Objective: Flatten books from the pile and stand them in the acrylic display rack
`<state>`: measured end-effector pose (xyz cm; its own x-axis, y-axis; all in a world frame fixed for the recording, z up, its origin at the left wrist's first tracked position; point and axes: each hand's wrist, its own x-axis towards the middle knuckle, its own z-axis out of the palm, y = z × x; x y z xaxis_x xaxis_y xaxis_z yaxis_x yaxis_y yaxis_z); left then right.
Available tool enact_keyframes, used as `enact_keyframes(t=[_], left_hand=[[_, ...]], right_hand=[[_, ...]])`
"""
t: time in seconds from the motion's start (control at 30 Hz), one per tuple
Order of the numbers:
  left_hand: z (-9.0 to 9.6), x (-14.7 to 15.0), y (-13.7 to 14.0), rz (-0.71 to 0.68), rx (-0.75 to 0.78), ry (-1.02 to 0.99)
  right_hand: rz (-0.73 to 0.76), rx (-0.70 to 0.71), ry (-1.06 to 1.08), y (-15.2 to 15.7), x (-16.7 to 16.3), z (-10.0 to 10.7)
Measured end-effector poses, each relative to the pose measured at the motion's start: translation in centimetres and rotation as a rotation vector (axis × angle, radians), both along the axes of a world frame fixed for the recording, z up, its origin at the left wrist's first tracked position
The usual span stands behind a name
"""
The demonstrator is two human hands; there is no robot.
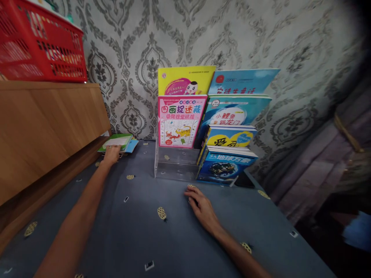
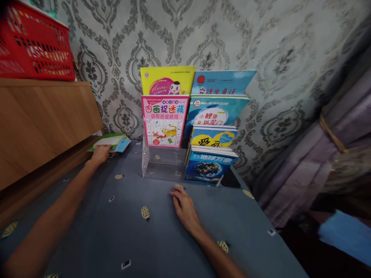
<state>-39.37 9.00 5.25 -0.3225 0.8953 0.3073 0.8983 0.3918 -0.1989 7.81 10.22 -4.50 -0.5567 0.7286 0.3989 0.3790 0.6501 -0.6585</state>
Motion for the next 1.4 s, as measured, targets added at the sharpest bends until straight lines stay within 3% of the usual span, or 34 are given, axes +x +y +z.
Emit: enact_keyframes(t=[0.27,0.47,0.63,0.77,0.9,1.07,1.4], left_hand=[[-0.1,0.4,-1.0,-0.089,0.002,0.048],[-1.9,-0.4,-2.2,0.048,0.028,-0.024],[-1.2,-0.5,-2.5,0.036,-0.002,-0.004],[-0.3,0.8,-2.8,-0.016,-0.025,0.03],[-0.5,2.2,-3.3,-0.081,0.013,0.072],[-1.4,2.8,-3.8,0.032,-0.082,0.012],[-1.3,6.1,-6.3,0.011,-0.124,0.023]], right_hand=[[-0.002,0.006,0.008,-0.1,-0.1,0.1],[0.006,0.009,0.018,0.1,-0.1,0.0],[-0.002,0.009,0.017,0.1,-0.1,-0.1],[0.005,-0.004,0.013,0.1,-0.2,-0.1],[0.003,-0.012,0.015,0.0,-0.2,0.2],[0.0,-0.004,0.012,-0.1,-0.3,0.3],[0.009,-0.007,0.014,0.0,-0.3,0.1]])
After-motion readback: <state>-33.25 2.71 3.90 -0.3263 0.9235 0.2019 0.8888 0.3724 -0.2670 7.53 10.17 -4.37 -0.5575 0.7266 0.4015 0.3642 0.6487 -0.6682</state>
